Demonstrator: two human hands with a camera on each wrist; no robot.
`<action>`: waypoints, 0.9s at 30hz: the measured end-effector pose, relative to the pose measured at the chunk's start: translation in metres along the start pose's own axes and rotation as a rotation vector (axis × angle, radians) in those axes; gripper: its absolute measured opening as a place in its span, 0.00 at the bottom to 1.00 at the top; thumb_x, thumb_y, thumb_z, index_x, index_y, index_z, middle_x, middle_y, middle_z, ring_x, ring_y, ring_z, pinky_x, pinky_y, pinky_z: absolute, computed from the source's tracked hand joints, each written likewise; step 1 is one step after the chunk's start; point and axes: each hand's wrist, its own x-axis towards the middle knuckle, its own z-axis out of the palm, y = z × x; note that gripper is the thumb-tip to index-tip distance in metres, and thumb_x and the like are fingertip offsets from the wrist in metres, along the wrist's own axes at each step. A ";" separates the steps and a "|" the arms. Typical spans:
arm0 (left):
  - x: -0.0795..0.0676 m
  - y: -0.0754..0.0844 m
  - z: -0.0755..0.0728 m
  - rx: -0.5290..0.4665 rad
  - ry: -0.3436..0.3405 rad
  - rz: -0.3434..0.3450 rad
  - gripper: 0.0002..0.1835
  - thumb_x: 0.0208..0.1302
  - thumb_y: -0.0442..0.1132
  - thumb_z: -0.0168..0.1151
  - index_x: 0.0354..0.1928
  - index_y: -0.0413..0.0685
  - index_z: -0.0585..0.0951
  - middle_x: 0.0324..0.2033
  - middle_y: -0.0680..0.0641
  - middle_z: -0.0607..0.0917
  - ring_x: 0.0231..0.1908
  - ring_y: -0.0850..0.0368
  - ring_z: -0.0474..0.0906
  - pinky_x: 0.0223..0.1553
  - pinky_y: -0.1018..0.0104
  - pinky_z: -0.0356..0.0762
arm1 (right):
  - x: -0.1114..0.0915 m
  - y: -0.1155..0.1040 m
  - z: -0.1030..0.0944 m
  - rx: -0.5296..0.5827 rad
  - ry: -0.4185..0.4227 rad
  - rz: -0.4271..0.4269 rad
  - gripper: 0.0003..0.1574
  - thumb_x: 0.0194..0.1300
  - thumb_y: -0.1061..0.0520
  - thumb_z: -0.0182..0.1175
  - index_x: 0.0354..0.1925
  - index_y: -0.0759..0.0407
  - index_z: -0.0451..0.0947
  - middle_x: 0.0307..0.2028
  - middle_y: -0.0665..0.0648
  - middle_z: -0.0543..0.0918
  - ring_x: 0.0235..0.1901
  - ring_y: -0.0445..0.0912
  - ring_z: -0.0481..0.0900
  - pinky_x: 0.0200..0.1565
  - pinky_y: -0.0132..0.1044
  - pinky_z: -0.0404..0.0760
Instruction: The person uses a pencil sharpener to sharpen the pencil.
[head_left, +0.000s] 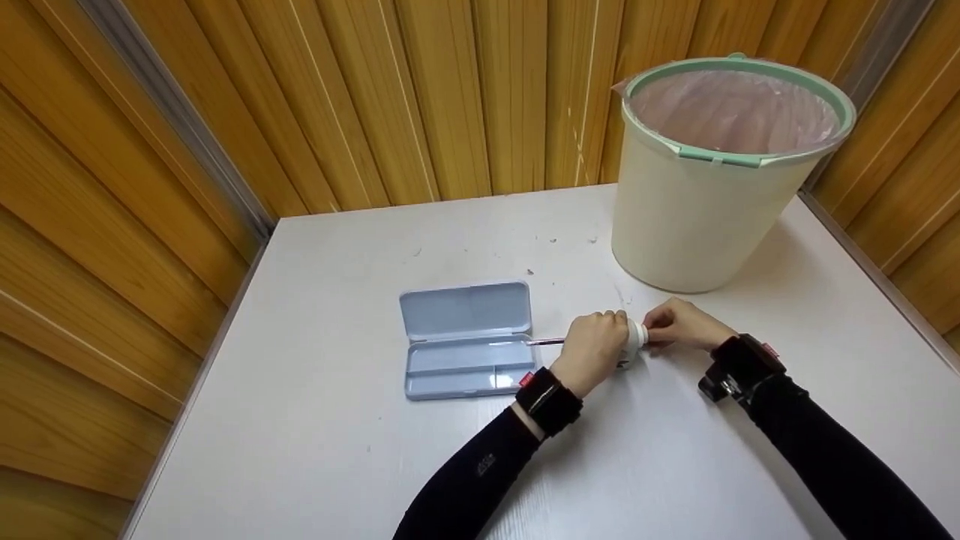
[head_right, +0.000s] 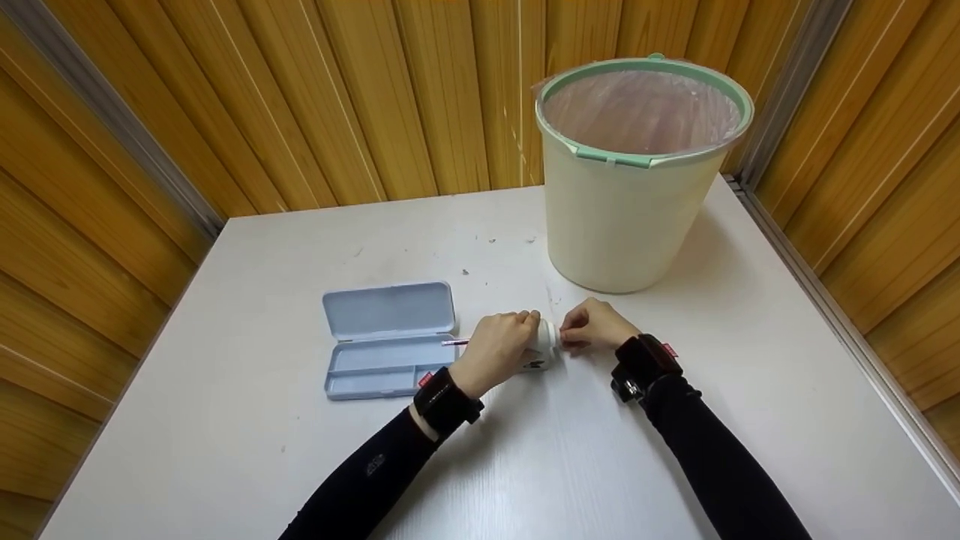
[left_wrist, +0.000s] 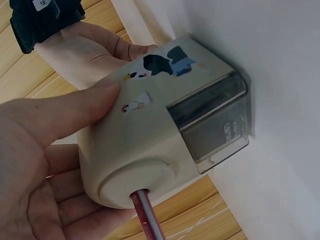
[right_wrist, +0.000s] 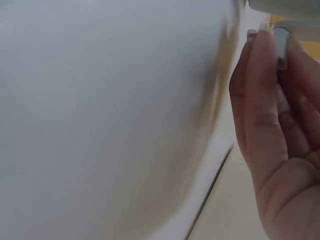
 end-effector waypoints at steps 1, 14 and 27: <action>0.000 0.000 0.000 -0.001 -0.001 -0.001 0.10 0.59 0.38 0.65 0.43 0.49 0.84 0.31 0.55 0.87 0.28 0.62 0.83 0.27 0.70 0.81 | -0.002 0.000 0.001 0.007 -0.009 0.005 0.11 0.64 0.67 0.60 0.36 0.79 0.79 0.31 0.68 0.86 0.25 0.37 0.84 0.34 0.29 0.84; -0.001 0.002 0.000 0.014 0.012 -0.013 0.08 0.58 0.39 0.66 0.41 0.51 0.84 0.30 0.55 0.87 0.28 0.63 0.83 0.26 0.71 0.80 | -0.012 -0.004 0.006 -0.073 -0.028 0.016 0.08 0.63 0.67 0.62 0.34 0.76 0.81 0.29 0.68 0.87 0.25 0.36 0.83 0.32 0.28 0.82; -0.002 0.003 0.001 0.019 0.026 -0.032 0.07 0.59 0.38 0.65 0.39 0.51 0.85 0.29 0.56 0.87 0.27 0.63 0.83 0.25 0.71 0.80 | -0.017 -0.005 0.011 -0.059 -0.079 -0.011 0.10 0.64 0.65 0.62 0.36 0.75 0.81 0.28 0.66 0.86 0.25 0.36 0.82 0.31 0.30 0.83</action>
